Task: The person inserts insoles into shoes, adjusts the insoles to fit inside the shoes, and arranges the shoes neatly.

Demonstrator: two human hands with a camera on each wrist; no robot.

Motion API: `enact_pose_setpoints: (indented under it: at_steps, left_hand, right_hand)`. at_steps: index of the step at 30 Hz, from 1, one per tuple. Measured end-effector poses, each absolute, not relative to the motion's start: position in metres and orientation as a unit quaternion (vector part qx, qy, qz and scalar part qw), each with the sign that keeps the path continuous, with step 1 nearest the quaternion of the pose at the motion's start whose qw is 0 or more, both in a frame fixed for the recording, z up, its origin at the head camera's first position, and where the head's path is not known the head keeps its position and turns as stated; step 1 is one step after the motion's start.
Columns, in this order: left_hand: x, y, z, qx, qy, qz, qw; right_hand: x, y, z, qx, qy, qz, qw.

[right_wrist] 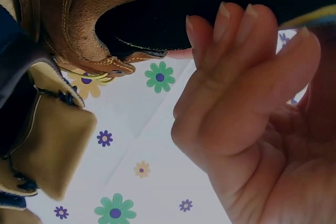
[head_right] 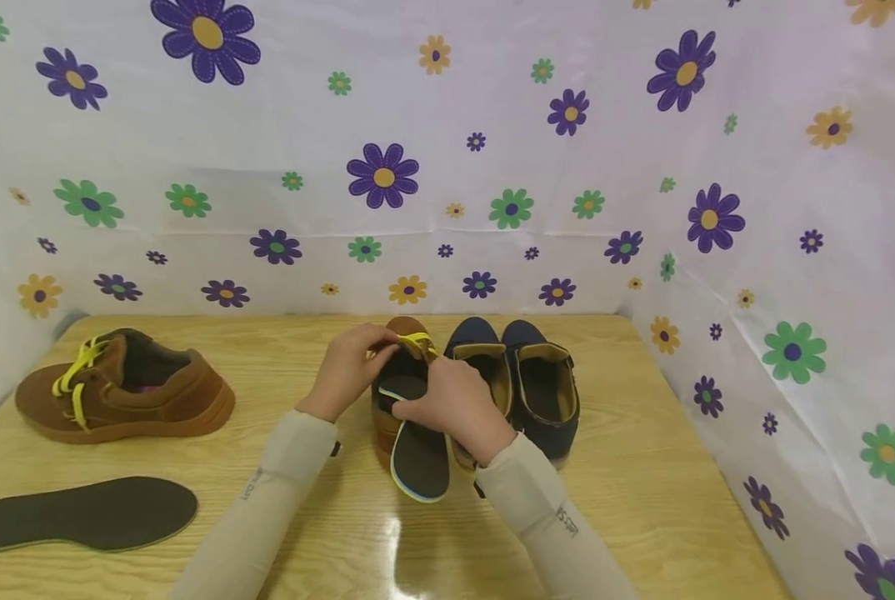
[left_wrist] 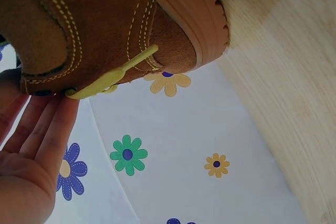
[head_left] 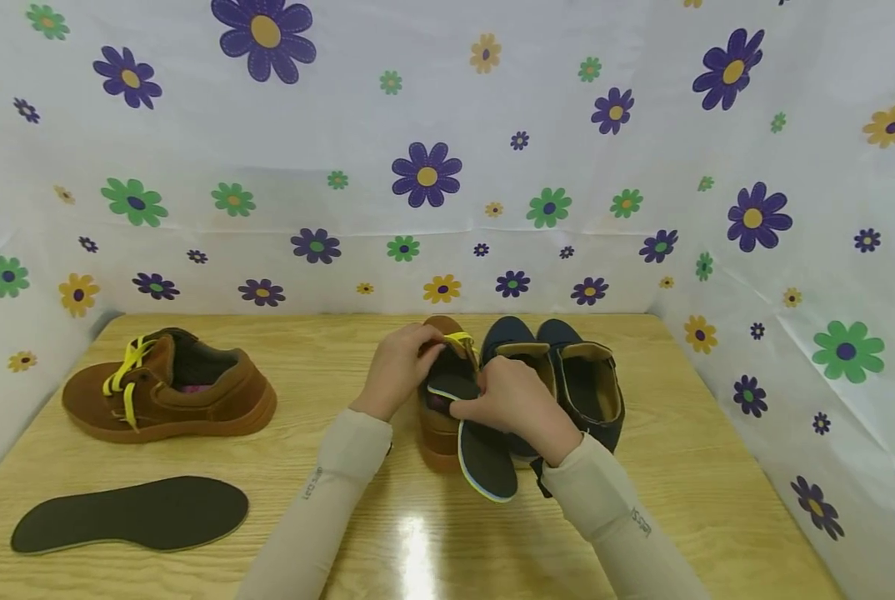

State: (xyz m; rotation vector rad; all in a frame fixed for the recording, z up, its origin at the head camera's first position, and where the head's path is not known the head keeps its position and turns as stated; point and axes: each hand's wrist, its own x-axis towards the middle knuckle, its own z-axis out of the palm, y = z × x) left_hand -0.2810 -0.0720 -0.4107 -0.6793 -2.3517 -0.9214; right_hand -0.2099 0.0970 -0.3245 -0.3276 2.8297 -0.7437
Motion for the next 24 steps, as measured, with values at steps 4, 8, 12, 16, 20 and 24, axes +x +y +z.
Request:
enact_pose_setpoints:
  at_steps: [4, 8, 12, 16, 20, 24]
  left_hand:
    - [-0.28, -0.072, -0.41, -0.244, -0.873, -0.341, 0.249]
    - [-0.28, -0.072, -0.41, -0.237, -0.877, -0.347, 0.236]
    - [-0.279, -0.072, -0.408, -0.235, -0.877, -0.348, 0.233]
    - [-0.278, -0.072, -0.408, -0.237, -0.875, -0.35, 0.234]
    - [-0.277, -0.073, -0.408, -0.239, -0.874, -0.35, 0.236]
    - [-0.277, -0.073, -0.408, -0.24, -0.875, -0.35, 0.235]
  right_hand:
    - [-0.218, 0.089, -0.326, -0.101, 0.961, -0.233, 0.107]
    - [-0.226, 0.082, -0.327, -0.094, 0.969, -0.206, 0.098]
    - [-0.231, 0.076, -0.329, -0.09, 0.975, -0.179, 0.092]
    - [-0.236, 0.072, -0.33, -0.09, 0.98, -0.156, 0.087]
    - [-0.241, 0.069, -0.332, -0.092, 0.98, -0.152, 0.087]
    - [-0.246, 0.067, -0.336, -0.09, 0.98, -0.151, 0.09]
